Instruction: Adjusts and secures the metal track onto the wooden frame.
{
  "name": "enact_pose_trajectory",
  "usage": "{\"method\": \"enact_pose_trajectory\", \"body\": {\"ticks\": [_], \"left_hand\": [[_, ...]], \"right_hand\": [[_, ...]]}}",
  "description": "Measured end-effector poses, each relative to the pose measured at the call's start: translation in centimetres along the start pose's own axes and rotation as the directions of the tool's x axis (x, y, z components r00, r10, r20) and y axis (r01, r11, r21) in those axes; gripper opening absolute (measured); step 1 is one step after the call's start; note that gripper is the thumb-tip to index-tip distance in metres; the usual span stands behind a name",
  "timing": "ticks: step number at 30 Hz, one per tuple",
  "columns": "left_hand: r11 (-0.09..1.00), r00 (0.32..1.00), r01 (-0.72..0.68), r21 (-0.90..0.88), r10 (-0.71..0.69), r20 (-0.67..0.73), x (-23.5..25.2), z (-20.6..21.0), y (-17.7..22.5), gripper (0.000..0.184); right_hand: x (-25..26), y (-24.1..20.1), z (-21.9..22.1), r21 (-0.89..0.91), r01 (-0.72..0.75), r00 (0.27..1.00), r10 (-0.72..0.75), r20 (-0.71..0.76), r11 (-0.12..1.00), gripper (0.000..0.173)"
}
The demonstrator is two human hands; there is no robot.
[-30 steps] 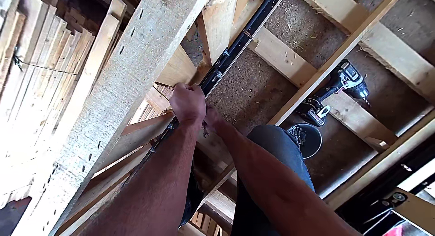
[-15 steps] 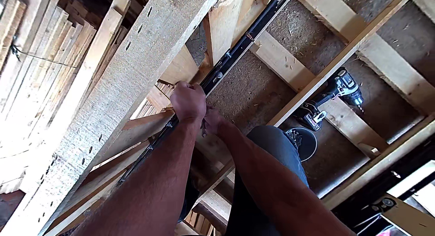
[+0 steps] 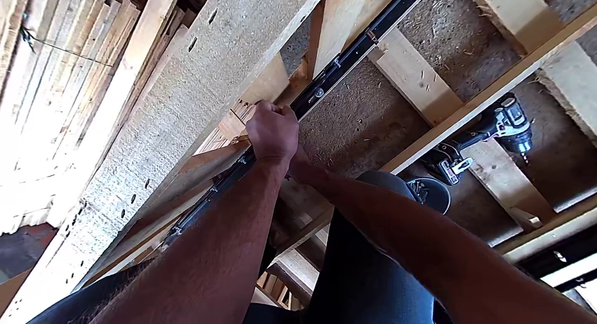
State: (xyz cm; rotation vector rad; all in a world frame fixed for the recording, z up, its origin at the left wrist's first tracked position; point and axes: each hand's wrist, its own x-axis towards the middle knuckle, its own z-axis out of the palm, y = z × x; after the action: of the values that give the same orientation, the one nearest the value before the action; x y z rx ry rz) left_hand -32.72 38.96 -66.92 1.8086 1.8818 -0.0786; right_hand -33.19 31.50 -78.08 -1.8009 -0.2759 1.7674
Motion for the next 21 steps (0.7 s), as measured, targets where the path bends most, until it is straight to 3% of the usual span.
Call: {"method": "enact_pose_trajectory", "body": {"ticks": [4, 11, 13, 17, 21], "left_hand": [[1.0, 0.999, 0.008, -0.004, -0.008, 0.036, 0.0, -0.2, -0.1, 0.018], [1.0, 0.999, 0.009, -0.027, -0.008, 0.047, 0.3, -0.2, -0.2, 0.017], [1.0, 0.999, 0.002, -0.025, -0.001, 0.036, 0.3, -0.2, -0.2, 0.017], [1.0, 0.999, 0.009, -0.027, -0.008, 0.042, 0.0, -0.4, 0.0, 0.02], [1.0, 0.998, -0.003, -0.022, 0.004, 0.056, 0.8, -0.8, 0.9, 0.022]], "right_hand": [[0.3, 0.2, -0.3, 0.04, -0.014, 0.999, 0.012, 0.039, 0.999, 0.02], [0.9, -1.0, -2.3, -0.165, -0.077, 0.982, 0.104, 0.161, 0.983, 0.021], [1.4, -0.8, -3.6, -0.264, -0.037, 0.968, 0.1, 0.231, 0.964, 0.011], [2.4, -1.9, -6.6, -0.483, 0.033, 0.91, 0.174, 0.376, 0.875, 0.01], [4.6, -4.3, -10.1, -0.66, 0.297, 0.867, 0.096, 0.49, 0.69, 0.008]]}}
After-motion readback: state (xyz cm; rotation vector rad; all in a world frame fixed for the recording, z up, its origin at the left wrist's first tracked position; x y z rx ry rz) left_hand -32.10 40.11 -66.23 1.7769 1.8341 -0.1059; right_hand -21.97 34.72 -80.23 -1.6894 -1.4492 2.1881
